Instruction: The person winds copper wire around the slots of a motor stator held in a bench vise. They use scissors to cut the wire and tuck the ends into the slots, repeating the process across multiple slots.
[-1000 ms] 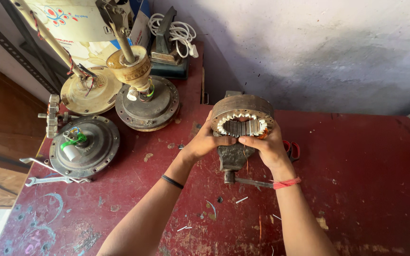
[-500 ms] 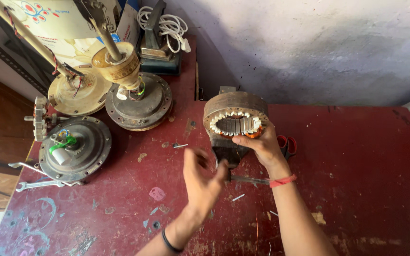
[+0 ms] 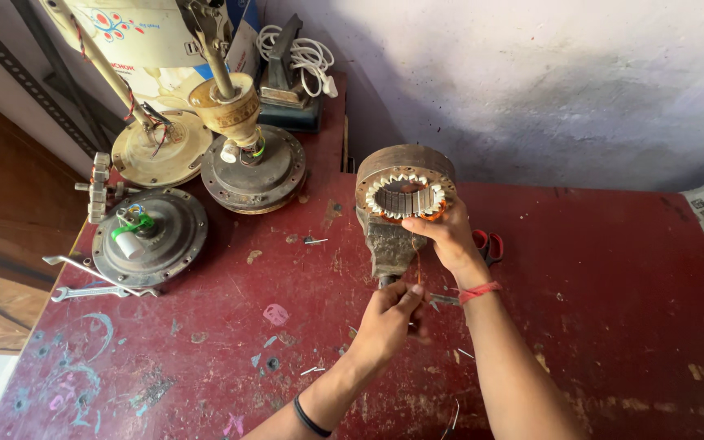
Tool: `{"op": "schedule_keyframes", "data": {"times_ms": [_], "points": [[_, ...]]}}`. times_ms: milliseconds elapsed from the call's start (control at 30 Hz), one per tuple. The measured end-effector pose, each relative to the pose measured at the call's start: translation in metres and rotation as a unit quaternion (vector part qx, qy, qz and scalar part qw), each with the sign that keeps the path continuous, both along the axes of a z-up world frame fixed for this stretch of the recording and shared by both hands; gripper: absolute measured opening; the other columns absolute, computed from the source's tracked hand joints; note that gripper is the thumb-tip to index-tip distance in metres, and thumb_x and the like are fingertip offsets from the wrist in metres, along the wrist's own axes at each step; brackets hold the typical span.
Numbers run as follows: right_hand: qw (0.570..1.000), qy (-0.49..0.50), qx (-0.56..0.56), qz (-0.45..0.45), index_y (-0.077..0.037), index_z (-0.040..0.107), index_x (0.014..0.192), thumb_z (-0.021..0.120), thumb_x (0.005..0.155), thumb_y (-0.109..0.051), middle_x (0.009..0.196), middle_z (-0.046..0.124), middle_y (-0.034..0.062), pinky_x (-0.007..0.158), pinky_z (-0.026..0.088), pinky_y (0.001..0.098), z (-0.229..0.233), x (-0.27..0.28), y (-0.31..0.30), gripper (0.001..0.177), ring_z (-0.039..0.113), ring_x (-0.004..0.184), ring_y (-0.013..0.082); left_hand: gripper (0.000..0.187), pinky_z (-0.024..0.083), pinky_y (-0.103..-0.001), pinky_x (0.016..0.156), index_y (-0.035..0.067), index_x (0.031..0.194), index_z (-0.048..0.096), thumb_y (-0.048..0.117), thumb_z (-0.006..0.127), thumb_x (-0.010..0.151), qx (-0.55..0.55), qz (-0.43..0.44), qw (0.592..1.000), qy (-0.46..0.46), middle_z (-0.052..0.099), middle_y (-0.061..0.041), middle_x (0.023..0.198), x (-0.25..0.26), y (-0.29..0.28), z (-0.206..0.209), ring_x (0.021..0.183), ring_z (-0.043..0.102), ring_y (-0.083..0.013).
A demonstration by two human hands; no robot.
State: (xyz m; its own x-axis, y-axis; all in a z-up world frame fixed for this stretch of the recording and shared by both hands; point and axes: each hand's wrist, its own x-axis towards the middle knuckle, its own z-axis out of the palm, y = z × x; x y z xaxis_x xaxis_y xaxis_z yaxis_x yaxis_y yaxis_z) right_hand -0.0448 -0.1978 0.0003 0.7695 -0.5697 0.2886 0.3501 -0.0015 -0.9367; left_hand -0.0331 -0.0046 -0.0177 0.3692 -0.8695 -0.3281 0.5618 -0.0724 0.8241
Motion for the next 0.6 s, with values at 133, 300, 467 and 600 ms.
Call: {"op": "schedule_keyframes", "data": {"times_ms": [133,300,467,600], "points": [[0.999,0.015,-0.036,-0.002,-0.002,0.061,0.128,0.085,0.073,-0.007,0.118,0.070,0.0066,0.104,0.051,0.0348,0.000,-0.003,0.000,0.060,0.065,0.111,0.0174,0.031,0.053,-0.029,0.050,-0.002,0.104,0.064,0.025,0.050,0.108,-0.006,0.008,1.000,-0.029,0.050,0.001,0.070,-0.003,0.016,0.009,0.054,0.051,-0.0100],[0.999,0.019,-0.038,-0.010,-0.003,0.059,0.129,0.087,0.070,-0.008,0.118,0.070,0.0062,0.104,0.052,0.0345,0.002,-0.002,0.001,0.065,0.065,0.111,0.0169,0.029,0.050,-0.029,0.047,-0.002,0.105,0.065,0.024,0.051,0.106,0.015,0.026,0.999,-0.017,0.048,0.000,0.065,-0.005,0.030,0.014,0.049,0.049,-0.0108],[0.999,0.024,-0.029,-0.012,-0.002,0.060,0.129,0.087,0.070,-0.008,0.119,0.070,0.0070,0.106,0.051,0.0352,0.000,-0.002,0.001,0.065,0.065,0.113,0.0179,0.031,0.051,-0.029,0.048,-0.001,0.104,0.064,0.026,0.051,0.106,0.042,0.022,0.998,-0.043,0.048,0.000,0.062,-0.004,0.037,0.015,0.049,0.051,-0.0115],[0.999,0.029,-0.013,-0.010,-0.002,0.059,0.129,0.087,0.070,-0.010,0.118,0.069,0.0067,0.107,0.051,0.0367,-0.001,-0.001,0.000,0.066,0.064,0.113,0.0189,0.028,0.054,-0.029,0.050,0.000,0.103,0.065,0.025,0.052,0.105,0.062,0.019,0.994,-0.084,0.055,-0.001,0.064,-0.001,0.041,0.018,0.052,0.056,-0.0129]]}}
